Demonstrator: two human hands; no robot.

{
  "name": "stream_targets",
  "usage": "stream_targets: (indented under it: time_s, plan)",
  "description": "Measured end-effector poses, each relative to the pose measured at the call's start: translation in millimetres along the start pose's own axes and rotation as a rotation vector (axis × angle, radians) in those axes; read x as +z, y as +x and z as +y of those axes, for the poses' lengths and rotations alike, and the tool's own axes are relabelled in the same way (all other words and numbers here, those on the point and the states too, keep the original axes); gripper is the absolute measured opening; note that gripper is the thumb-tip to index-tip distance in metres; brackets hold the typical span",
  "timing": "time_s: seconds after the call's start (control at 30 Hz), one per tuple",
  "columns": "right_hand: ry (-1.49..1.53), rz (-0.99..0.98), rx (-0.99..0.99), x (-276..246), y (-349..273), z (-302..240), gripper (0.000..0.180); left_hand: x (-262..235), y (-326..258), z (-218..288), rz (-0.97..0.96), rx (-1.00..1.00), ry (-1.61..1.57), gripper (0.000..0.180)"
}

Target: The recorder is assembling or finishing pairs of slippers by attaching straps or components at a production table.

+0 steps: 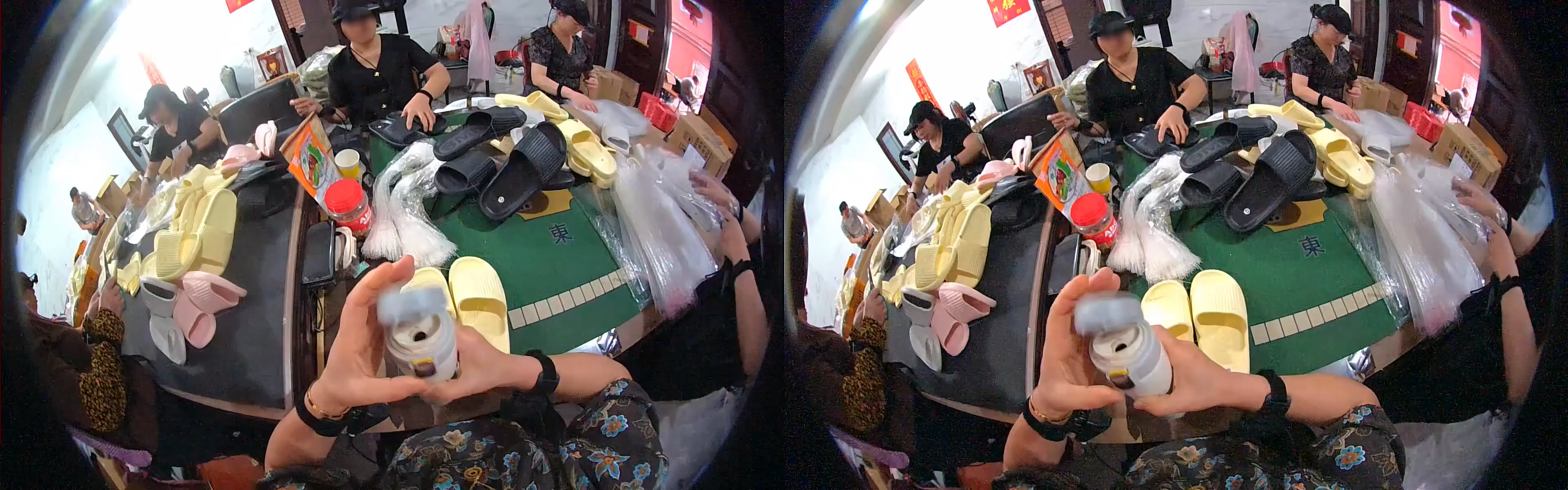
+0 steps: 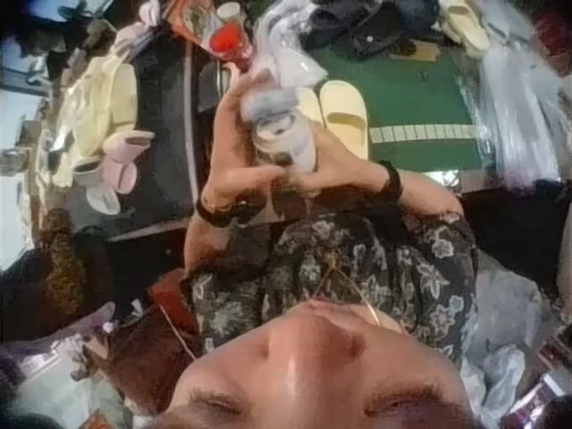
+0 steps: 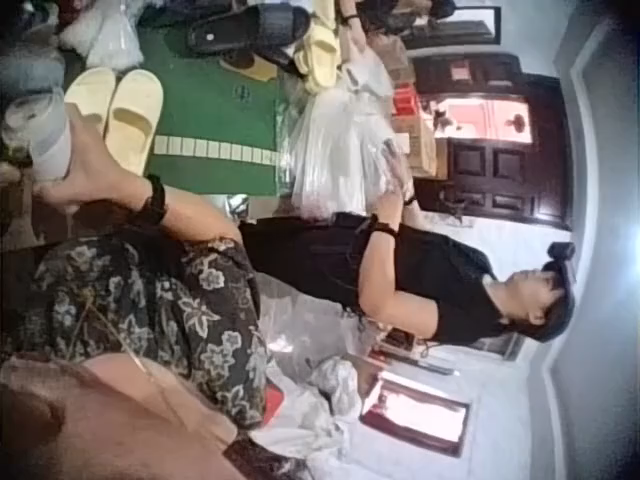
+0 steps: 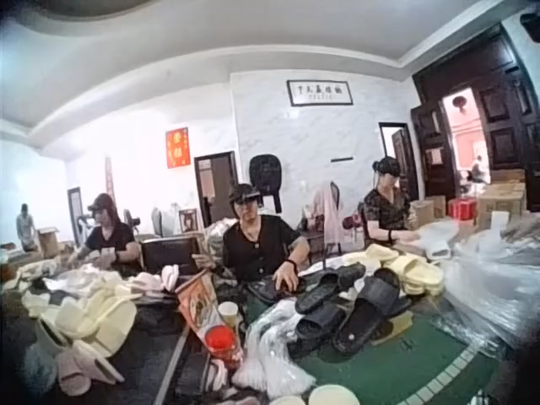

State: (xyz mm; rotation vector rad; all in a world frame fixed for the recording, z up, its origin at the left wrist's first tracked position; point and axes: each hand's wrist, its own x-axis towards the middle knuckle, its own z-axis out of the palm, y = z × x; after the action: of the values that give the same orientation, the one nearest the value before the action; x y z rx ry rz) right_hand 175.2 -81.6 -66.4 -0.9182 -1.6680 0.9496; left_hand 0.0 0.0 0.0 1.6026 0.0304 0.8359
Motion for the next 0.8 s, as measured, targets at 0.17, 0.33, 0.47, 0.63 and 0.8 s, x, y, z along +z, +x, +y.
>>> stream_targets:
  time_s: [0.17,0.33,0.47,0.63,0.8]
  plan:
    - [0.102,0.041,0.085,4.0,-1.1,4.3,0.078,-6.9,8.2,9.7,-0.085,0.137,0.585,0.086]
    - [0.086,0.060,0.086,-0.9,-2.1,-5.6,0.077,5.4,2.5,10.3,0.081,0.320,0.984,0.062]
    - [0.073,0.032,0.081,0.9,-14.8,-15.8,0.083,14.8,-4.0,13.7,0.091,0.413,1.120,0.057]
    - [0.223,0.014,0.203,6.3,-14.4,-19.8,0.080,7.8,-11.3,8.3,0.081,0.373,1.128,0.066]
    - [0.108,0.150,0.116,-37.3,29.8,-31.6,0.086,-24.9,-24.8,7.2,0.186,0.202,1.128,0.096]
